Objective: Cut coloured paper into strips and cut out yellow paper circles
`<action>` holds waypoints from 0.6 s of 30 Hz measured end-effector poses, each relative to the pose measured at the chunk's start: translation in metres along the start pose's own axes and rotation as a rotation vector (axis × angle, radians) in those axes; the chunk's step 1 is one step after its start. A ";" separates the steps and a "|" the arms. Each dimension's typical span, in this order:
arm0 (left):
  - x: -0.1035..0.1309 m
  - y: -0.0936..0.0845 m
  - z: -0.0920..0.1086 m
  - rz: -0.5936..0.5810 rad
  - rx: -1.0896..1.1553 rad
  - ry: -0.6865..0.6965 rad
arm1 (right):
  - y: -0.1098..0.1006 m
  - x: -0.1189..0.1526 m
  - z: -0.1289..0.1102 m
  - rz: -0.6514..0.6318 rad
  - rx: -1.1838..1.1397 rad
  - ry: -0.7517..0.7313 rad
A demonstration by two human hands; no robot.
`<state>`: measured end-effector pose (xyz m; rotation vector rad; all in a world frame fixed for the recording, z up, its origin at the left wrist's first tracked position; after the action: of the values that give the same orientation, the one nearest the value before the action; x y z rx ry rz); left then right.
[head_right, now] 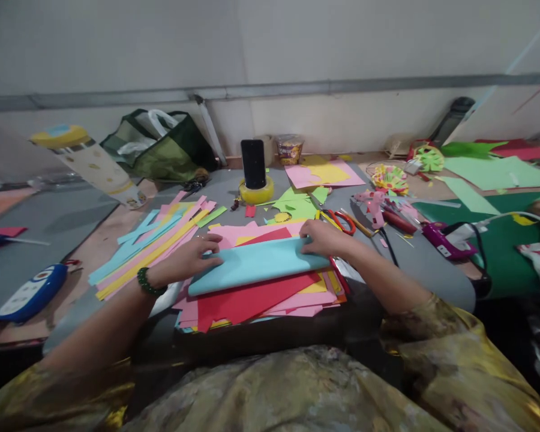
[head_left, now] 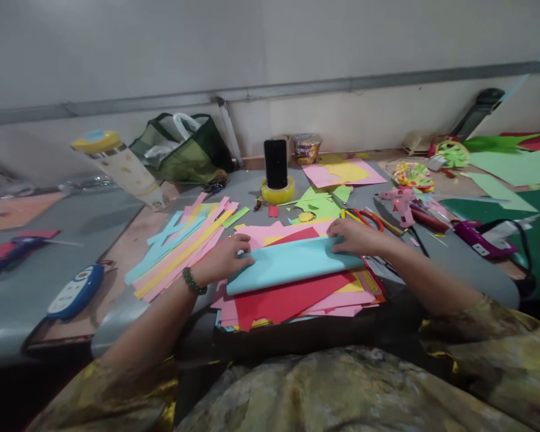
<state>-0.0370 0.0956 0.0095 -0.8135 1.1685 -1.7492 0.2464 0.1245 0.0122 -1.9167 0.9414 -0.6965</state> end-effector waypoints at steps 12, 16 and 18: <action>0.016 -0.004 -0.015 0.079 0.101 -0.196 | -0.002 0.003 0.009 -0.003 0.091 0.179; 0.026 -0.005 -0.016 0.149 0.208 -0.210 | 0.000 0.008 0.007 0.041 0.059 0.145; 0.031 -0.005 -0.016 0.156 0.275 -0.209 | 0.000 0.011 0.010 0.079 0.010 0.164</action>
<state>-0.0650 0.0748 0.0109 -0.6995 0.8089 -1.6087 0.2600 0.1200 0.0090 -1.8239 1.1065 -0.8193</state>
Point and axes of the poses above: each hand's wrist, its own x-axis away from the middle knuckle, its own y-axis out of the palm, z = x × y, the point moved 6 cm from there along -x, towards the middle knuckle, and after that the axes turned 9 degrees about -x, right-handed, at the moved point
